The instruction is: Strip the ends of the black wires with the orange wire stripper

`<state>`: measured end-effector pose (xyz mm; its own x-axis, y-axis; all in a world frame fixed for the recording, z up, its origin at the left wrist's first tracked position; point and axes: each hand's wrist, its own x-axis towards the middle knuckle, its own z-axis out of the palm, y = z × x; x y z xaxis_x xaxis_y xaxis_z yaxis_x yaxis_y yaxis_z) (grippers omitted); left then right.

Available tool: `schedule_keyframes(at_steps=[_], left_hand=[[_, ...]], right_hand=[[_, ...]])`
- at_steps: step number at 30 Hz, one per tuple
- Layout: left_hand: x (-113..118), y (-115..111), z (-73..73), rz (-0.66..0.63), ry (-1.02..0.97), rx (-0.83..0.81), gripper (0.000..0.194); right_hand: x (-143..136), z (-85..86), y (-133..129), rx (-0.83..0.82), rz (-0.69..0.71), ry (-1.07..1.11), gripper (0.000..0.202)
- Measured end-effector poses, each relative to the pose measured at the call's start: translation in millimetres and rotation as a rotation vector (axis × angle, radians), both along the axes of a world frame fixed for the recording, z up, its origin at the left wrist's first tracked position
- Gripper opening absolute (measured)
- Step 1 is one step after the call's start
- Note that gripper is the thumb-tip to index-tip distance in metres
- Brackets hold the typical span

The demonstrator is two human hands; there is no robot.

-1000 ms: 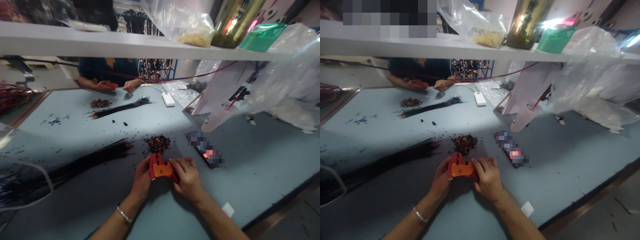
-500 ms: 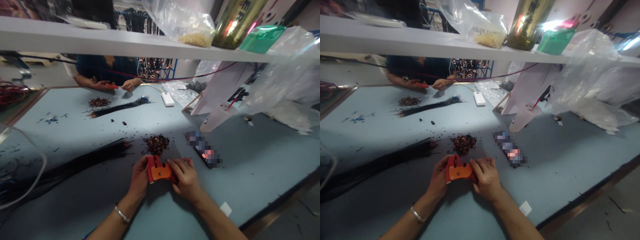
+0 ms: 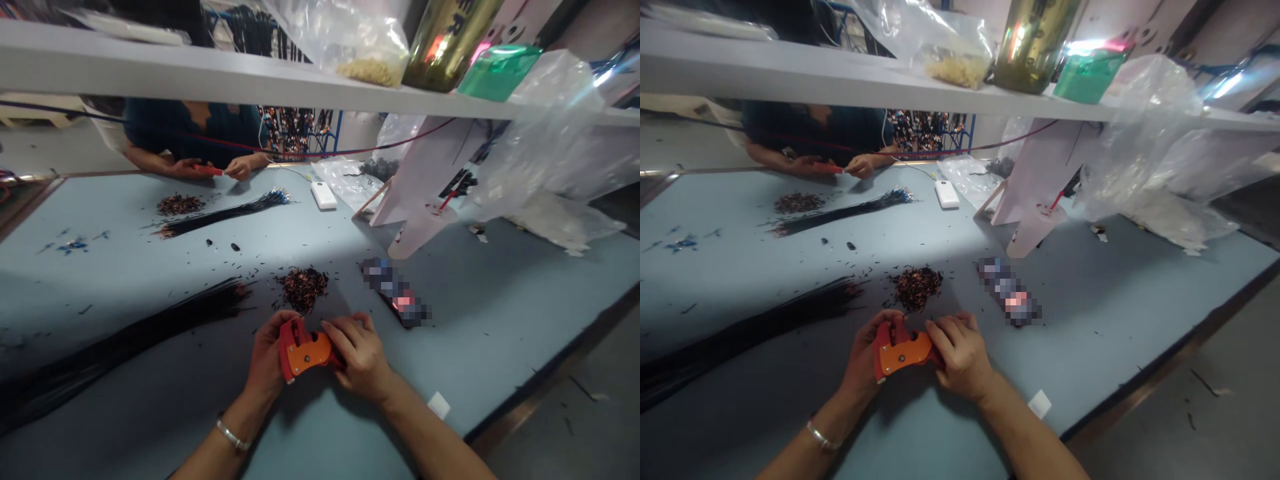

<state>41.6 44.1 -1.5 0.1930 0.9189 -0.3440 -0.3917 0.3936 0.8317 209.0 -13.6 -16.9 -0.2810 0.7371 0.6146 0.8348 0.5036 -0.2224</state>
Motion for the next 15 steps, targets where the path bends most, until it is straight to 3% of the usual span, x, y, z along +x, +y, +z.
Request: schedule_keyframes(at_steps=[15], left_hand=[[-0.6, -0.7, -3.8, -0.026, -0.003, 0.008, 0.033]], right_hand=[[1.3, -3.4, -0.7, 0.001, 0.013, -0.009, 0.040]])
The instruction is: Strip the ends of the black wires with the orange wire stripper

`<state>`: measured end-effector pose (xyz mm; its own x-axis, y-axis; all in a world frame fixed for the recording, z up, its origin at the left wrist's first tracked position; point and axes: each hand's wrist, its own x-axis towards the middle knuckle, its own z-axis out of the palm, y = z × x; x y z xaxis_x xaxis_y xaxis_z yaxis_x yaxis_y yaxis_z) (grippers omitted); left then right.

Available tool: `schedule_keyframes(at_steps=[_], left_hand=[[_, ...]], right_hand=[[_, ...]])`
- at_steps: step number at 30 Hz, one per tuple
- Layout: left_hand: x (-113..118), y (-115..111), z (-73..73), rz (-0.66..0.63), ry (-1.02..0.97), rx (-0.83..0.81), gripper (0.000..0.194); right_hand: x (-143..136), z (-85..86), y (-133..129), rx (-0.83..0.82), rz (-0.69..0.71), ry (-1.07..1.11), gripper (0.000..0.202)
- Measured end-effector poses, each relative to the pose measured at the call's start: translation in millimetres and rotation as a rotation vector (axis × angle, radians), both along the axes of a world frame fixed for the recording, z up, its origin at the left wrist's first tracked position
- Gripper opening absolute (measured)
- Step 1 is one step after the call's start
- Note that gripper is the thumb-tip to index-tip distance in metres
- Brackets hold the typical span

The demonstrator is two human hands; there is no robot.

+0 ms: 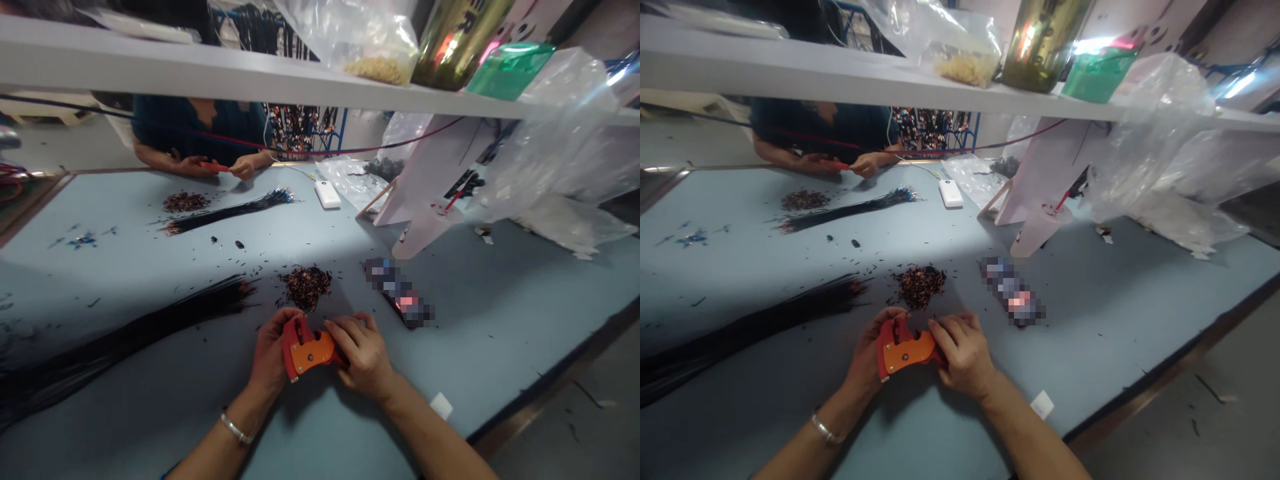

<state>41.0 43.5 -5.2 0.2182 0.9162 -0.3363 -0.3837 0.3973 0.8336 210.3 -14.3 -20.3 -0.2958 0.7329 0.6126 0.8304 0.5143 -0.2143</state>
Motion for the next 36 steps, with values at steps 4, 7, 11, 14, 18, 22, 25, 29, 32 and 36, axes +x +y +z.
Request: schedule_keyframes(at_steps=[4, 7, 11, 14, 18, 22, 25, 29, 32, 36], left_hand=[[1.1, 0.2, -0.3, 0.010, -0.002, 0.004, 0.034], [1.9, 0.5, 1.1, 0.013, 0.004, 0.008, 0.035], [1.9, 0.6, 3.0, 0.003, 0.017, 0.010, 0.035], [1.2, 0.4, 2.8, -0.007, 0.017, 0.014, 0.034], [0.6, 0.0, 1.0, -0.006, 0.017, 0.018, 0.031], [1.7, 0.0, -1.0, -0.001, 0.007, 0.010, 0.027], [2.1, -0.2, -1.2, 0.019, 0.018, 0.016, 0.024], [-1.4, -1.4, -1.1, 0.061, 0.083, 0.111, 0.021], [-5.6, -1.4, -0.7, 0.072, 0.179, 0.198, 0.020], [-6.6, 0.2, 3.6, 0.073, 0.248, 0.218, 0.021]], right_hand=[[-0.2, 0.1, 0.3, 0.006, 0.005, 0.002, 0.041], [-0.1, 0.0, 0.6, 0.012, 0.002, 0.002, 0.042], [0.2, 0.3, 0.8, -0.001, 0.006, 0.006, 0.044], [0.2, 1.0, 0.9, -0.014, 0.006, 0.015, 0.045], [0.4, 1.2, 0.5, -0.025, 0.006, 0.028, 0.046], [1.4, 0.6, -0.3, -0.024, -0.006, 0.044, 0.049], [1.9, 1.1, -0.6, -0.014, -0.013, 0.079, 0.052], [0.8, 3.0, -0.5, -0.007, -0.022, 0.092, 0.051], [-0.5, 3.7, 0.1, -0.005, -0.022, 0.081, 0.049], [-1.0, 2.2, 1.3, -0.011, -0.007, 0.069, 0.048]])
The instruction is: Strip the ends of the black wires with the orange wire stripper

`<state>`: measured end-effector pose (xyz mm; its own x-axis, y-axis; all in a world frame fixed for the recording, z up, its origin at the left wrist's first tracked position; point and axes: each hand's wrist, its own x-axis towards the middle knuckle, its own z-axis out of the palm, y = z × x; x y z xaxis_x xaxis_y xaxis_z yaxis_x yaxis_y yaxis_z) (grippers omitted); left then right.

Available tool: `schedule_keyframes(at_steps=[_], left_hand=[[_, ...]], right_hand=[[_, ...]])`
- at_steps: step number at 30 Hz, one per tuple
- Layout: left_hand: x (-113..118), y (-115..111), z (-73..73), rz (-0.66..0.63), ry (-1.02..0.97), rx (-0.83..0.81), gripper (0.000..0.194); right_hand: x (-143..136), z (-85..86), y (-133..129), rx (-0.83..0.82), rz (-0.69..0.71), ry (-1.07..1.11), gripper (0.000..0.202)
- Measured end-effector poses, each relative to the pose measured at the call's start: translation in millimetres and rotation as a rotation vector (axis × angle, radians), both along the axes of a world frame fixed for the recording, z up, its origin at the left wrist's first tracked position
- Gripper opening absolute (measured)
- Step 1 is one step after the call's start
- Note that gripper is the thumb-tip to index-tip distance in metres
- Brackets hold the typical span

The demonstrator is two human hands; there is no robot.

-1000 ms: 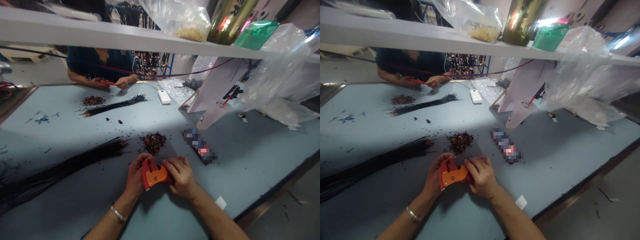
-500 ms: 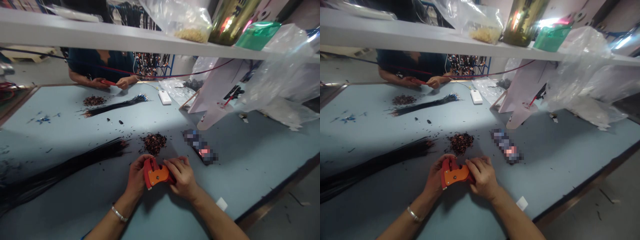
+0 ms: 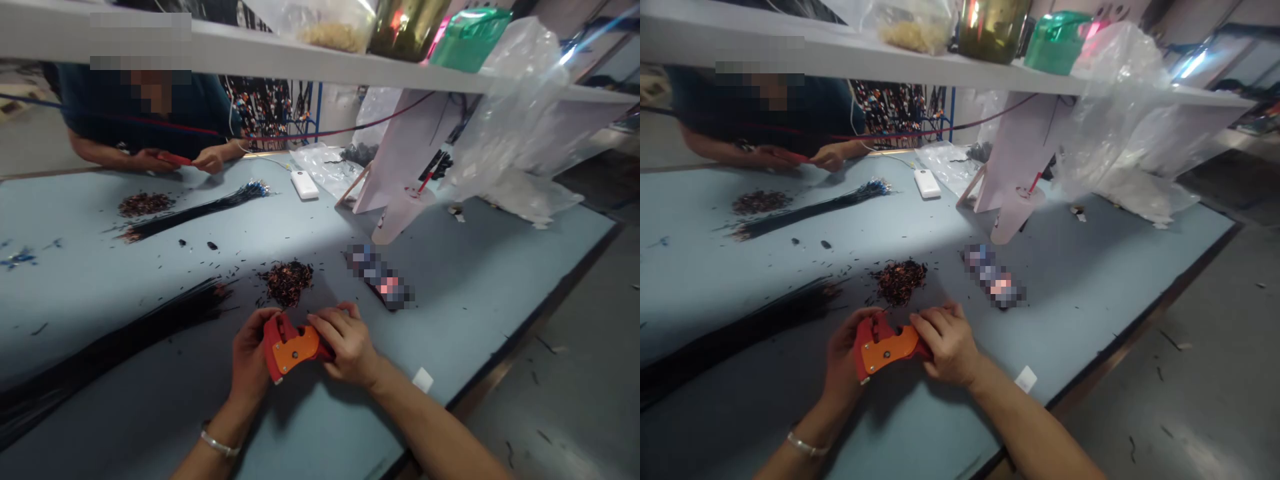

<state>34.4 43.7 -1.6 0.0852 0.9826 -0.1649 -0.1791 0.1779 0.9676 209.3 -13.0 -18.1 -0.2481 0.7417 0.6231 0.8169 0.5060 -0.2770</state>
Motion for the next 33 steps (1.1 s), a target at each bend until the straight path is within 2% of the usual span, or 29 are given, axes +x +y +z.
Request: schedule_keyframes(at_steps=[5, 8, 10, 13, 17, 20, 23, 25, 33], left_hand=[[4.1, 1.9, 1.1, 0.042, -0.078, -0.086, 0.023], [4.5, 2.9, -4.0, 0.043, -0.086, -0.053, 0.025], [4.1, 3.3, -7.0, 0.046, -0.053, 0.010, 0.023], [3.7, 3.2, -8.7, 0.068, 0.000, 0.088, 0.019], [3.8, 2.5, -7.1, 0.073, 0.044, 0.119, 0.016], [3.6, 2.0, -4.8, 0.075, 0.068, 0.139, 0.017], [3.0, 1.8, -2.5, 0.076, 0.105, 0.158, 0.018], [2.5, 1.8, -1.6, 0.082, 0.114, 0.156, 0.018], [1.1, 0.9, -2.6, 0.112, 0.110, 0.135, 0.017]], right_hand=[[0.1, 0.3, -0.1, -0.026, -0.013, 0.051, 0.048], [0.7, 7.2, -2.7, -0.117, -0.004, 0.206, 0.046], [2.3, 12.8, -5.5, -0.262, 0.022, 0.386, 0.040], [6.1, 17.0, -9.1, -0.579, 0.070, 0.716, 0.024], [9.3, 16.3, -9.1, -0.872, 0.177, 1.247, 0.044], [9.0, 18.7, -7.9, -1.080, 0.290, 1.475, 0.050], [7.0, 21.7, -8.3, -1.262, 0.379, 1.566, 0.049], [5.1, 21.6, -8.8, -1.321, 0.417, 1.590, 0.049], [0.6, 16.1, -8.8, -1.242, 0.412, 1.440, 0.033]])
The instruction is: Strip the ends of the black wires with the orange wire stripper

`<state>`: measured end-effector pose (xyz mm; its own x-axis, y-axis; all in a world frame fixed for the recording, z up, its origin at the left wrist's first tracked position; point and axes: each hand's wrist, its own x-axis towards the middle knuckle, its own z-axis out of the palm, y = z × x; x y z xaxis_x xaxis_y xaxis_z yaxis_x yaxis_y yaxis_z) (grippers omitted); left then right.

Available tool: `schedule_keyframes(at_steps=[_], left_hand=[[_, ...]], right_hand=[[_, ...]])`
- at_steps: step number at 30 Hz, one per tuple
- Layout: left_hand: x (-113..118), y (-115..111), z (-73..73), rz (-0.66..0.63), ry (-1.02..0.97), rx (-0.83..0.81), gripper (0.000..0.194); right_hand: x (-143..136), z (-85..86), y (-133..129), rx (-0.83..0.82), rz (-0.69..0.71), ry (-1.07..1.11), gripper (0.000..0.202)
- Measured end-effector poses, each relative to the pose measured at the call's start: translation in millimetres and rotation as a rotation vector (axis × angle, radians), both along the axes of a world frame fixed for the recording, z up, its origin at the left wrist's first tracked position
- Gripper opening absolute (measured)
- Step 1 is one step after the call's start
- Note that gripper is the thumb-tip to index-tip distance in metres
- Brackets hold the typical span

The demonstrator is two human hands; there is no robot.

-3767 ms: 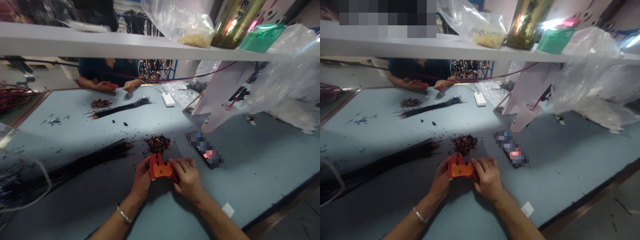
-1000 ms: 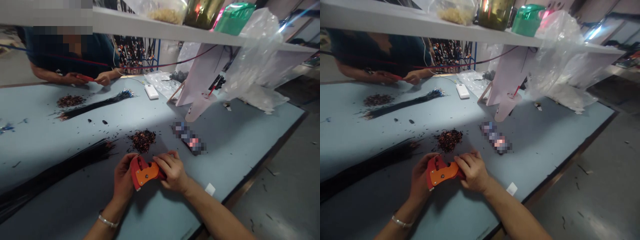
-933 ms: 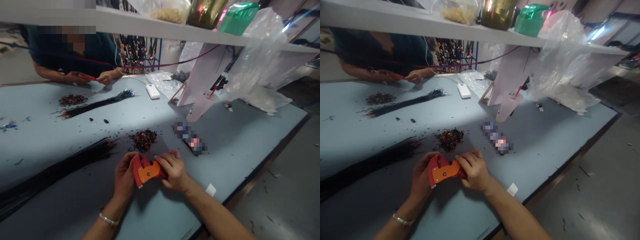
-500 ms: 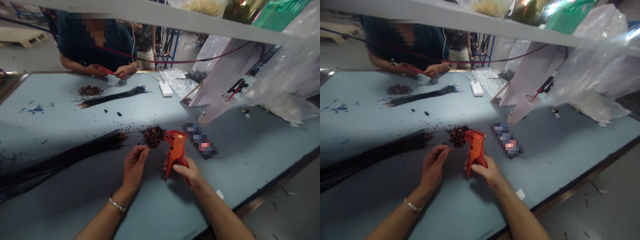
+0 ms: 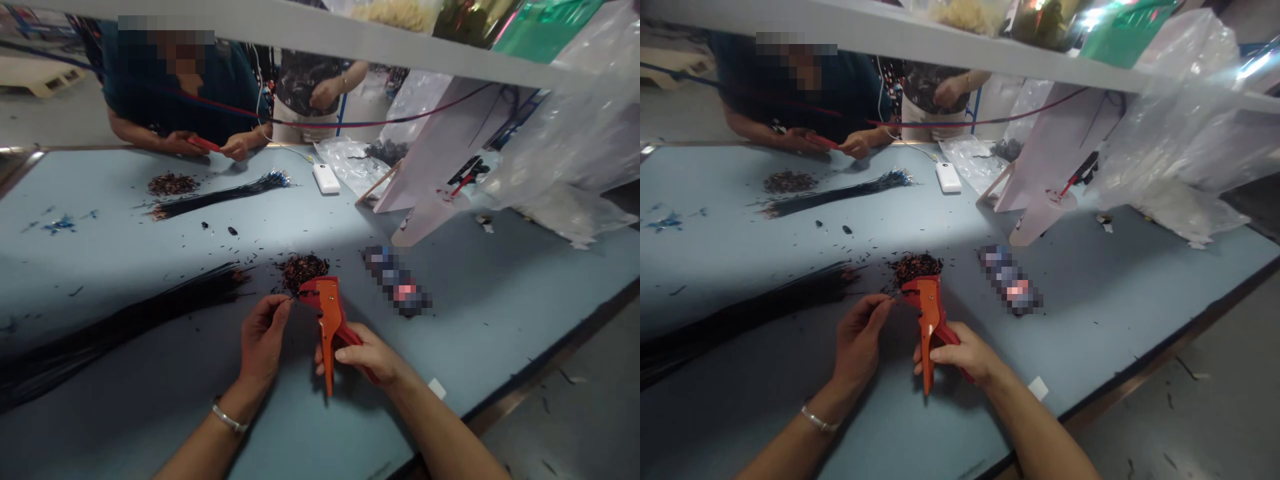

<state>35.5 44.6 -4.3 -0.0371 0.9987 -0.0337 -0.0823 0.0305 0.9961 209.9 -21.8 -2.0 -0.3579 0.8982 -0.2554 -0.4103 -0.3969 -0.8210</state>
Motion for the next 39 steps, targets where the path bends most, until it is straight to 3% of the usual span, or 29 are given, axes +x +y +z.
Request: schedule_keyframes(at_steps=[10, 16, 18, 20, 24, 26, 30, 34, 39], left_hand=[[-0.2, 0.2, -5.4, -0.042, 0.062, -0.003, 0.018], [-0.7, 1.4, -8.9, -0.038, 0.063, 0.005, 0.018], [-0.8, 1.5, -8.7, -0.038, 0.064, 0.008, 0.018], [-0.8, 1.6, -8.1, -0.039, 0.070, 0.007, 0.017], [-0.8, 1.9, -7.1, -0.016, 0.056, 0.005, 0.015], [-0.8, 1.9, -6.8, -0.009, 0.048, 0.018, 0.015], [-1.3, 0.7, -6.8, -0.016, 0.092, 0.043, 0.017], [-1.7, -0.2, -8.5, -0.054, 0.122, 0.043, 0.019], [-0.7, 0.3, -9.6, -0.081, 0.158, 0.014, 0.019]], right_hand=[[3.9, -0.1, 0.6, 0.110, -0.041, -0.166, 0.040], [9.6, 13.9, -2.5, 0.448, -0.173, -0.775, 0.019], [10.2, 17.2, -3.5, 0.505, -0.184, -0.883, 0.015], [9.5, 17.3, -3.7, 0.471, -0.151, -0.824, 0.017], [4.8, 9.6, -2.1, 0.202, -0.041, -0.347, 0.034], [2.6, 4.9, -1.1, 0.121, -0.038, -0.213, 0.040], [2.3, 1.4, -1.1, 0.125, -0.093, -0.282, 0.039], [3.6, 7.2, -2.6, 0.149, -0.051, -0.344, 0.033], [-2.7, 18.1, 0.4, 0.424, -0.145, -0.727, 0.013]])
